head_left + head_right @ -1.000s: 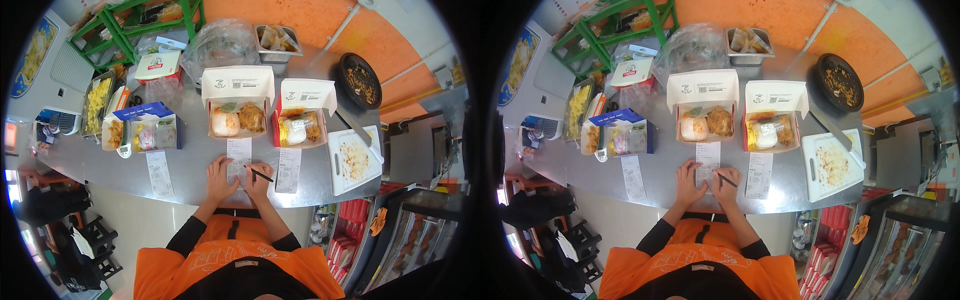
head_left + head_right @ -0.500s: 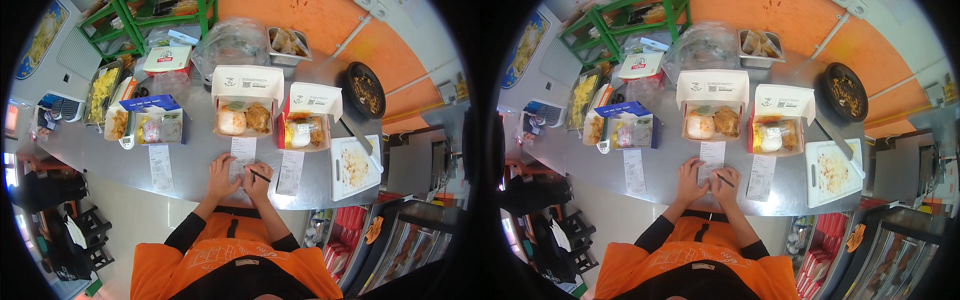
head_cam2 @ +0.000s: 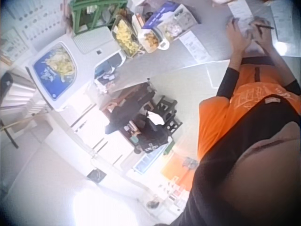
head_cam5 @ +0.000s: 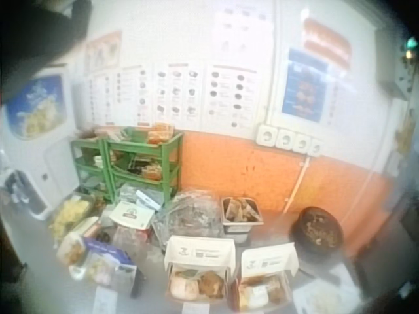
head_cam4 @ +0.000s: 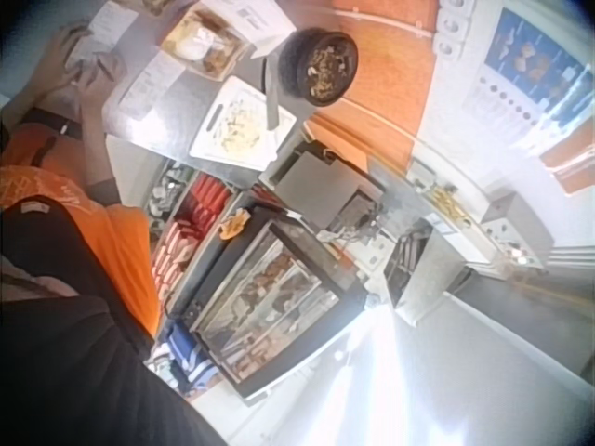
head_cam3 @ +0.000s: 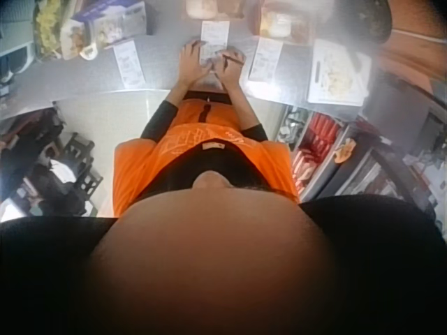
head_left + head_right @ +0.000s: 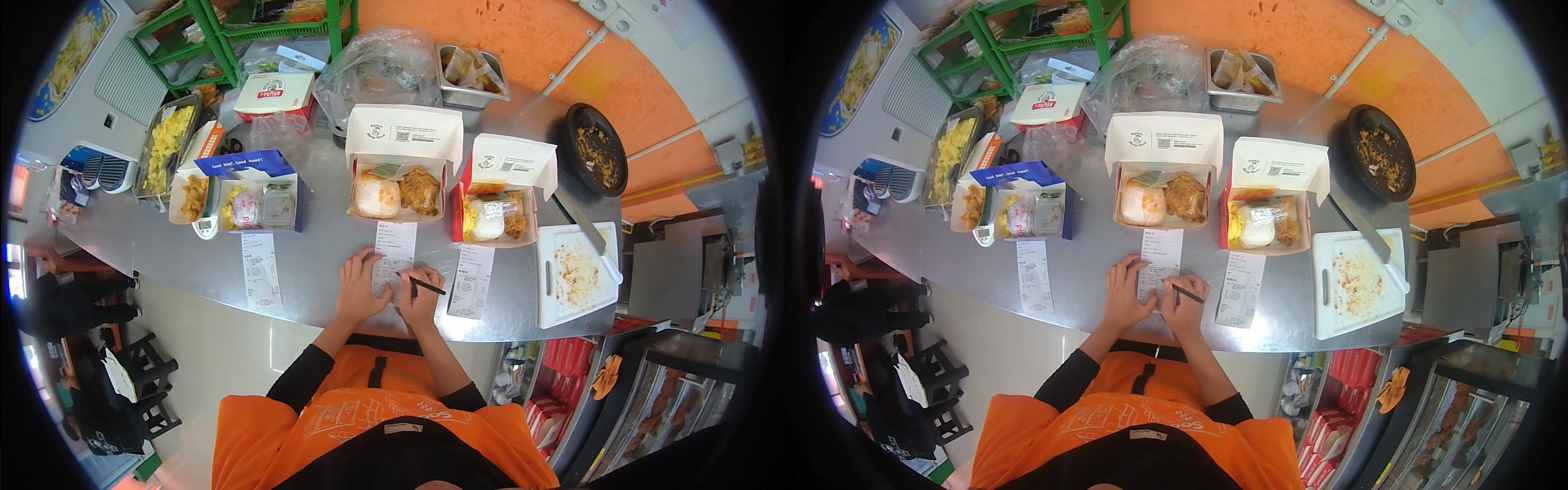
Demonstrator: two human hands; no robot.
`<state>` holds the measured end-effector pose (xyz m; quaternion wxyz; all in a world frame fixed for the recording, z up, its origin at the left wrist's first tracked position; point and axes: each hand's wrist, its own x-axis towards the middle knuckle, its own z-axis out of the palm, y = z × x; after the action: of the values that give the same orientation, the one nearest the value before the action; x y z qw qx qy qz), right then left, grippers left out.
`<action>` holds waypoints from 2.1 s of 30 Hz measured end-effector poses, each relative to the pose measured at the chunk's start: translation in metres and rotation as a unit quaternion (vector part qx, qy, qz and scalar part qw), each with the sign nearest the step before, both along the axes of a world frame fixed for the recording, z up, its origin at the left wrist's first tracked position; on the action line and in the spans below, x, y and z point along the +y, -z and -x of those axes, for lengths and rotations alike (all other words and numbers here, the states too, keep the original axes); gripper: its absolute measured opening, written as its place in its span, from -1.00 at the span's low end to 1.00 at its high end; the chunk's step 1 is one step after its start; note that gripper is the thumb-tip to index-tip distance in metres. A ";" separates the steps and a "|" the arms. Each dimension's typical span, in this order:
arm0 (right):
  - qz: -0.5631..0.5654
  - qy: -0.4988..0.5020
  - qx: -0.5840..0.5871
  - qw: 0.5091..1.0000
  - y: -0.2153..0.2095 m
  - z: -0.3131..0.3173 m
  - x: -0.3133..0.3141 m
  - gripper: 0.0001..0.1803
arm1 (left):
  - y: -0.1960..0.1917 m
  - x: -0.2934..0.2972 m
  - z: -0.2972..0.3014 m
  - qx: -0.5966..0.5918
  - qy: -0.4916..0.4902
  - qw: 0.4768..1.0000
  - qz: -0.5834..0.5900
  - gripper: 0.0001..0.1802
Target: The person assembles multiple food orders at a fast-food counter. They place fried chicken pieces into boxes, add side items like fries and sauces, and pack the completed orders into bags. The person also writes on order slips and moves between the counter and a heated display case.
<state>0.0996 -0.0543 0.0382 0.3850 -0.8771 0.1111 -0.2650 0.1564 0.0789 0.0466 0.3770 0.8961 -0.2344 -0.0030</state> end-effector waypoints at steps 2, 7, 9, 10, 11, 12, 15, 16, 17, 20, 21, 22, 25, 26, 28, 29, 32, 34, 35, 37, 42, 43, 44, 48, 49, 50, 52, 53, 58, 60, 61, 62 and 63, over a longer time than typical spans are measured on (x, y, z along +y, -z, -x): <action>-0.002 0.012 -0.006 1.000 0.004 0.000 0.000 -0.93 | -0.002 0.000 0.000 -0.014 0.000 1.000 -0.009 -0.37; 0.017 -0.032 0.002 0.999 0.002 0.002 0.000 -0.94 | 0.000 0.001 0.000 -0.013 0.001 1.000 0.001 -0.37; 0.017 -0.035 0.003 0.999 0.003 0.002 0.000 -0.94 | 0.001 0.001 0.000 -0.011 0.001 1.000 0.009 -0.37; 0.008 -0.027 -0.001 1.000 0.004 0.002 0.000 -0.93 | 0.002 0.001 0.000 -0.009 0.001 1.000 0.014 -0.37; -0.001 -0.018 -0.006 1.000 0.006 0.003 0.001 -0.93 | 0.003 0.003 0.000 -0.006 0.002 1.000 0.019 -0.37; -0.007 -0.007 -0.010 1.000 0.005 0.003 0.000 -0.92 | 0.003 0.002 0.000 -0.007 0.002 1.000 0.018 -0.38; 0.018 -0.053 0.004 0.998 0.003 0.006 -0.003 -0.94 | 0.003 0.001 0.000 -0.004 0.002 1.000 0.020 -0.38; 0.030 -0.023 0.005 0.999 0.002 0.007 -0.006 -0.96 | 0.001 0.000 -0.001 0.000 0.002 1.000 0.022 -0.38; 0.031 0.035 -0.016 0.999 -0.001 0.013 -0.013 -0.96 | -0.002 -0.003 0.001 0.004 0.002 1.000 0.024 -0.39; -0.051 0.197 -0.075 0.976 -0.016 0.029 -0.042 -0.91 | -0.010 -0.008 0.013 -0.063 0.042 0.997 -0.012 -0.43; -0.133 0.248 -0.080 0.956 -0.015 0.040 -0.055 -0.88 | -0.015 -0.020 0.013 -0.046 0.087 0.995 0.020 -0.44; -0.199 0.248 -0.082 0.944 -0.025 0.048 -0.066 -0.83 | -0.024 -0.035 0.021 -0.024 0.131 0.990 0.046 -0.46; -0.200 0.207 -0.010 0.958 -0.014 0.067 -0.099 -0.82 | -0.025 -0.088 0.044 0.005 0.184 0.980 0.073 -0.48; -0.177 0.199 0.005 0.964 -0.008 0.069 -0.106 -0.85 | -0.020 -0.103 0.048 0.007 0.188 0.979 0.073 -0.48; -0.076 0.162 0.004 0.984 -0.007 0.067 -0.113 -0.87 | -0.011 -0.121 0.054 0.006 0.158 0.986 0.051 -0.44; -0.024 0.140 0.004 0.990 -0.006 0.062 -0.117 -0.87 | -0.006 -0.129 0.058 0.006 0.140 0.989 0.040 -0.42; 0.019 0.057 0.011 0.998 -0.005 0.053 -0.115 -0.90 | -0.005 -0.134 0.062 0.009 0.113 0.993 0.015 -0.36; 0.045 0.046 0.011 0.998 -0.009 0.053 -0.116 -0.89 | -0.003 -0.133 0.062 0.012 0.103 0.995 0.000 -0.36; 0.042 0.061 0.021 0.997 -0.009 0.054 -0.121 -0.89 | -0.003 -0.133 0.063 0.014 0.098 0.995 -0.007 -0.35; 0.036 0.092 0.045 0.994 -0.008 0.056 -0.130 -0.89 | -0.006 -0.136 0.063 0.027 0.097 0.995 -0.007 -0.35; 0.013 0.043 0.017 0.999 0.000 0.066 -0.140 -0.91 | -0.004 -0.139 0.064 0.019 0.085 0.996 -0.006 -0.35; 0.000 0.078 0.014 0.997 0.004 0.069 -0.144 -0.90 | -0.004 -0.139 0.065 0.014 0.083 0.996 -0.009 -0.35; -0.013 0.113 0.011 0.993 0.007 0.070 -0.147 -0.89 | -0.004 -0.140 0.065 0.009 0.082 0.997 -0.011 -0.35; -0.007 0.065 0.015 0.998 -0.004 0.074 -0.145 -0.88 | -0.004 -0.142 0.065 0.000 0.074 0.997 -0.014 -0.35; -0.007 0.062 0.019 0.998 -0.004 0.074 -0.145 -0.88 | -0.003 -0.142 0.065 -0.002 0.074 0.997 -0.013 -0.35; -0.008 0.059 0.023 0.998 -0.003 0.073 -0.144 -0.88 | -0.003 -0.142 0.065 -0.004 0.074 0.997 -0.012 -0.35; -0.002 0.047 0.021 0.999 -0.004 0.073 -0.144 -0.89 | -0.003 -0.143 0.065 -0.004 0.072 0.997 -0.009 -0.35; 0.000 0.041 0.020 0.999 -0.005 0.073 -0.144 -0.89 | -0.004 -0.143 0.065 -0.004 0.072 0.997 -0.008 -0.35; 0.016 0.021 0.019 0.999 -0.006 0.071 -0.144 -0.91 | -0.004 -0.142 0.065 -0.009 0.071 0.997 -0.003 -0.35; 0.018 0.016 0.025 0.999 -0.006 0.071 -0.143 -0.91 | -0.004 -0.142 0.064 -0.003 0.072 0.997 -0.003 -0.35; 0.018 0.015 0.025 0.999 -0.004 0.072 -0.143 -0.91 | -0.004 -0.143 0.064 0.001 0.073 0.997 -0.004 -0.35; 0.018 0.015 0.026 0.999 -0.003 0.072 -0.143 -0.91 | -0.004 -0.143 0.064 0.005 0.074 0.997 -0.005 -0.35; 0.022 0.013 0.026 0.999 -0.003 0.071 -0.143 -0.91 | -0.004 -0.143 0.064 0.004 0.074 0.997 -0.005 -0.35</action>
<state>0.0282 -0.1972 0.0407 0.3592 -0.8903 0.1265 -0.2498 0.0924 -0.0638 0.0510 0.3720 0.8782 -0.2987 -0.0353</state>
